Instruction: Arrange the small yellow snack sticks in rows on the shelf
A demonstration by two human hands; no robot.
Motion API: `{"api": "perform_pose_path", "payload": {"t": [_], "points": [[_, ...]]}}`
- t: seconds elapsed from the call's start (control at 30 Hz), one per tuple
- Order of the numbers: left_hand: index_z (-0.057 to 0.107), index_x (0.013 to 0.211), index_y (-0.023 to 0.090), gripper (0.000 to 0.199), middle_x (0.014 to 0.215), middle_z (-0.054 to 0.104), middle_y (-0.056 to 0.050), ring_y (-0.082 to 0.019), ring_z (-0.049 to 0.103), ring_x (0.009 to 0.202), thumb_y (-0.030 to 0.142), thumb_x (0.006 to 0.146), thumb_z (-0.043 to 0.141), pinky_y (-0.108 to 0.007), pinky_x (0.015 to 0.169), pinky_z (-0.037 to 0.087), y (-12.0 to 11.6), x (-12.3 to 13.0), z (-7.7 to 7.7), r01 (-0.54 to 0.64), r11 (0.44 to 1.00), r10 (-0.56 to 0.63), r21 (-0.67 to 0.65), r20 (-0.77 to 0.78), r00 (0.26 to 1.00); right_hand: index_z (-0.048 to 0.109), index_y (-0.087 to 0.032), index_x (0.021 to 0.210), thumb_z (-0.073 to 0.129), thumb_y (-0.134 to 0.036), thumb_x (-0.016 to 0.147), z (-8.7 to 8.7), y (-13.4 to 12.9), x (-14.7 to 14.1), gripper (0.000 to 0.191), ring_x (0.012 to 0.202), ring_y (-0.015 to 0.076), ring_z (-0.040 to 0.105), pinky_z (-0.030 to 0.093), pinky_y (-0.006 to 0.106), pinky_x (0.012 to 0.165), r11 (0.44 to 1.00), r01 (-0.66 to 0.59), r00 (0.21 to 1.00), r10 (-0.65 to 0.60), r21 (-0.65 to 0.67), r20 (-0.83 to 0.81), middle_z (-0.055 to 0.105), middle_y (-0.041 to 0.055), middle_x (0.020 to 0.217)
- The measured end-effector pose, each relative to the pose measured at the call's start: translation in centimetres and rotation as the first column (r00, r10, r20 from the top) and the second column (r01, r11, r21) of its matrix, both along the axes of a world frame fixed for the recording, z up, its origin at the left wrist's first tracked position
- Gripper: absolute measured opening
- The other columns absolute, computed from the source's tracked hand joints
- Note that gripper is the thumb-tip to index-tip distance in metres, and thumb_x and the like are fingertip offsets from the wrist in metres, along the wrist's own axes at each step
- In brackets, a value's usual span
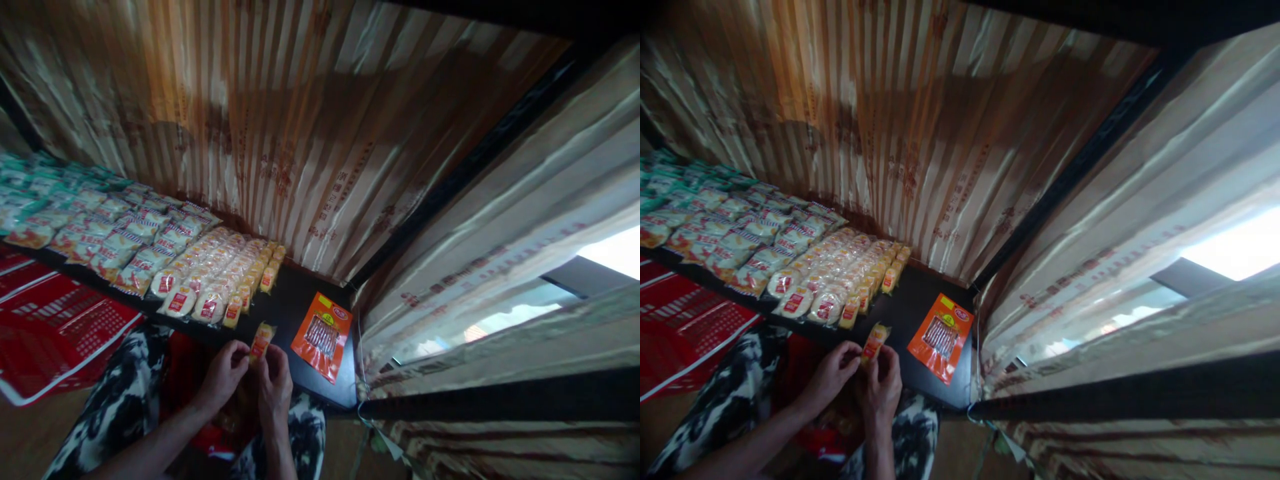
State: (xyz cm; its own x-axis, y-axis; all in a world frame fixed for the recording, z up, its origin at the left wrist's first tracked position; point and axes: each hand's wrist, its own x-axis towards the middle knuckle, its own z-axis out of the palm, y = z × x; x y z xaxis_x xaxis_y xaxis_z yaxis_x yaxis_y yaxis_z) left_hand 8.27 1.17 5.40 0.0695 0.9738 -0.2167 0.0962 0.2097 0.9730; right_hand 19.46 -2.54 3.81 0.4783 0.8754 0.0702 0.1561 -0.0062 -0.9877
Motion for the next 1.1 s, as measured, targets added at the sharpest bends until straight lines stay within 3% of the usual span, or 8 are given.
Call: {"api": "perform_pose_path", "payload": {"t": [0.3, 0.7, 0.93, 1.1], "points": [[0.064, 0.071, 0.02, 0.014, 0.08, 0.065, -0.007, -0.022, 0.062, 0.08, 0.025, 0.064, 0.053, -0.034, 0.079, 0.047, 1.9, 0.4, -0.6, 0.025, 0.994, -0.012, 0.106, -0.12, 0.993, 0.057, -0.018, 0.103, 0.056, -0.033, 0.075, -0.8, 1.8, 0.9, 0.032, 0.088, 0.021, 0.066, 0.051, 0.032, 0.079, 0.998, -0.014, 0.997, 0.019, -0.069, 0.074, 0.069, 0.0075, 0.098], [0.06, 0.092, 0.014, 0.033, 0.091, 0.064, -0.011, -0.02, 0.064, 0.076, 0.031, 0.065, 0.052, -0.034, 0.069, 0.052, 3.7, 2.0, -2.0, 0.034, 0.999, -0.035, 0.024, 0.008, 0.999, 0.057, -0.017, 0.105, 0.055, -0.031, 0.077, -1.5, 5.1, 1.6, 0.031, 0.089, 0.0201, 0.065, 0.051, 0.03, 0.078, 0.999, 0.049, 0.991, -0.046, -0.015, 0.129, 0.067, 0.0082, 0.101], [0.059, 0.094, 0.014, 0.033, 0.099, 0.065, -0.012, -0.021, 0.065, 0.088, 0.028, 0.067, 0.048, -0.037, 0.083, 0.051, 4.4, 2.7, -0.7, 0.055, 0.997, -0.057, 0.062, 0.035, 0.998, 0.054, -0.016, 0.113, 0.052, -0.031, 0.078, -2.7, 6.8, 1.9, 0.038, 0.093, 0.0212, 0.064, 0.051, 0.032, 0.08, 0.999, 0.043, 0.987, -0.043, 0.002, 0.154, 0.065, 0.0103, 0.107], [0.059, 0.093, 0.016, 0.029, 0.101, 0.066, -0.011, -0.02, 0.064, 0.092, 0.028, 0.068, 0.049, -0.037, 0.086, 0.05, 4.9, 3.0, -1.2, 0.026, 0.997, -0.029, 0.079, 0.044, 0.999, 0.055, -0.016, 0.114, 0.053, -0.031, 0.076, -3.0, 8.1, 1.9, 0.041, 0.089, 0.0212, 0.065, 0.052, 0.031, 0.075, 0.995, 0.091, 0.974, -0.096, 0.034, 0.207, 0.066, 0.0108, 0.106]]}}
